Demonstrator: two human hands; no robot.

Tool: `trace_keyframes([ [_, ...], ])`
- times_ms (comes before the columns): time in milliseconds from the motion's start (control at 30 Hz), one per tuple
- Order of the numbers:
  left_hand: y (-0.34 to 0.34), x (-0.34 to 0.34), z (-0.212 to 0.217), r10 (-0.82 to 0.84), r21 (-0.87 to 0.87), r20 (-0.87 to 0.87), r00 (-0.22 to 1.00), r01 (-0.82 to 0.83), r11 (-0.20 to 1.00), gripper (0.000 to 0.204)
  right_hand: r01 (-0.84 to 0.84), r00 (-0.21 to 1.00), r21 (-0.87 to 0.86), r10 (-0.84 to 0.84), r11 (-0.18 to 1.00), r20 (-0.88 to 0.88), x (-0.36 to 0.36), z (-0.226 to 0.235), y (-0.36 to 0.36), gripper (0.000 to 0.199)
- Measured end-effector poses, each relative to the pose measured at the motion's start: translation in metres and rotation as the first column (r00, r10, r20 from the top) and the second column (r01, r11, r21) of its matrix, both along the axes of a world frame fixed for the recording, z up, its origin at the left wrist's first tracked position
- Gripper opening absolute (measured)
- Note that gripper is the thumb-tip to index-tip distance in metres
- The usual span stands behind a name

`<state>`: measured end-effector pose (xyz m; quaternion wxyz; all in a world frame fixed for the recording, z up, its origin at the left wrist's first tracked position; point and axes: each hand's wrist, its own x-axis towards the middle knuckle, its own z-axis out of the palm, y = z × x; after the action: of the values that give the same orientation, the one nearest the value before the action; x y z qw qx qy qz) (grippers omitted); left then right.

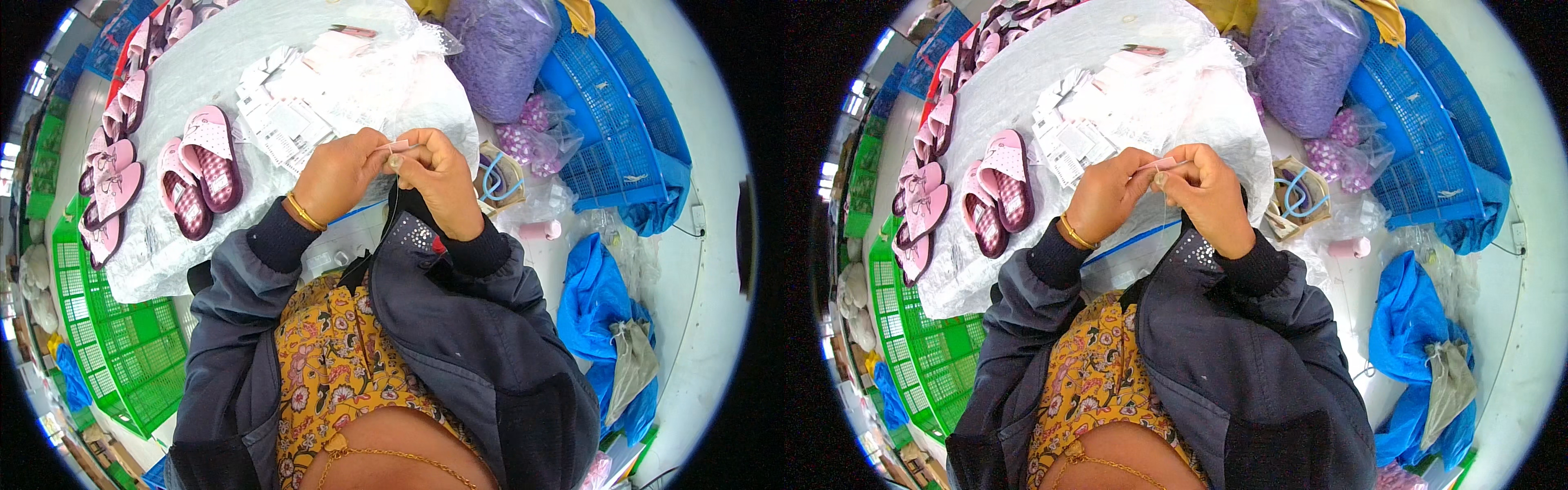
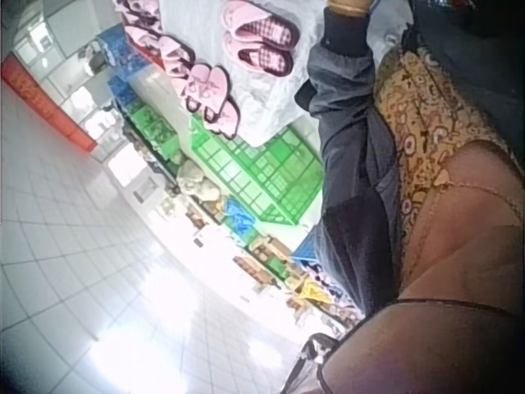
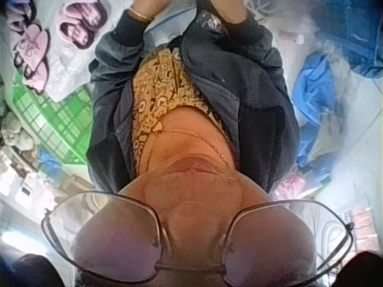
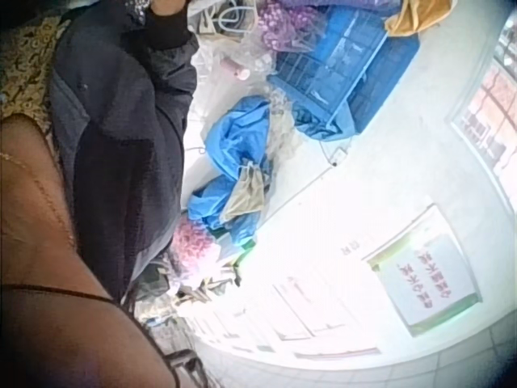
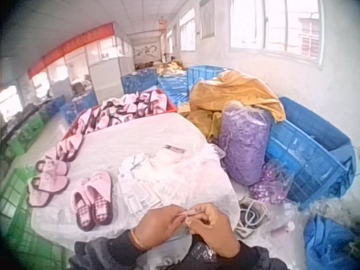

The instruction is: The person repeatedly picks up pairs of pink and purple slippers, peels small white paper labels, and sticks them onto the slippers. The person handles the slippers one pair at a time, placing each labeled pair back on the table.

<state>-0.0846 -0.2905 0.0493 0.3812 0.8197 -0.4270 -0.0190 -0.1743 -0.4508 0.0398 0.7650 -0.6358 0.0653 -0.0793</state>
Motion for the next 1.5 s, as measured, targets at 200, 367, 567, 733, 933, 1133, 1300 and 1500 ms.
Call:
trace_keyframes([
  [200,0.004,0.002,-0.011,-0.053,0.001,0.164,0.985,0.054,0.999,0.014,-0.063,0.996,0.189,0.075,0.980,-0.056,0.002,-0.005,-0.003,0.020],
  [367,0.011,-0.004,-0.005,-0.104,-0.166,-0.219,0.970,0.068,0.984,0.014,-0.083,0.992,0.167,0.097,0.982,-0.079,0.003,-0.006,-0.003,0.016],
  [567,0.024,0.001,-0.009,-0.218,-0.294,-0.745,0.631,-0.016,0.956,0.017,-0.189,0.969,0.066,0.197,0.980,-0.148,-0.002,-0.004,0.002,0.015],
  [733,0.039,-0.008,-0.033,-0.033,-0.168,-0.476,0.879,-0.055,0.984,0.013,-0.320,0.938,-0.278,0.261,0.906,-0.230,-0.007,-0.011,0.005,0.025],
  [933,0.054,-0.030,-0.035,0.125,-0.124,-0.298,0.946,-0.168,0.978,0.004,-0.209,0.978,-0.383,0.186,0.900,-0.096,-0.008,-0.017,0.019,0.027],
  [1133,0.065,-0.030,-0.036,0.205,-0.170,-0.151,0.967,-0.230,0.958,0.017,-0.284,0.954,-0.074,0.274,0.956,-0.123,0.003,-0.031,0.033,0.022],
  [1300,0.093,0.012,-0.042,0.497,-0.092,0.418,0.761,-0.509,0.856,0.033,-0.255,0.962,-0.043,0.249,0.966,-0.112,0.003,-0.036,0.030,0.022],
  [1500,0.111,0.032,-0.062,0.375,0.046,0.556,0.742,-0.478,0.877,0.029,-0.258,0.962,-0.027,0.255,0.966,-0.095,0.000,-0.038,0.027,0.021],
])
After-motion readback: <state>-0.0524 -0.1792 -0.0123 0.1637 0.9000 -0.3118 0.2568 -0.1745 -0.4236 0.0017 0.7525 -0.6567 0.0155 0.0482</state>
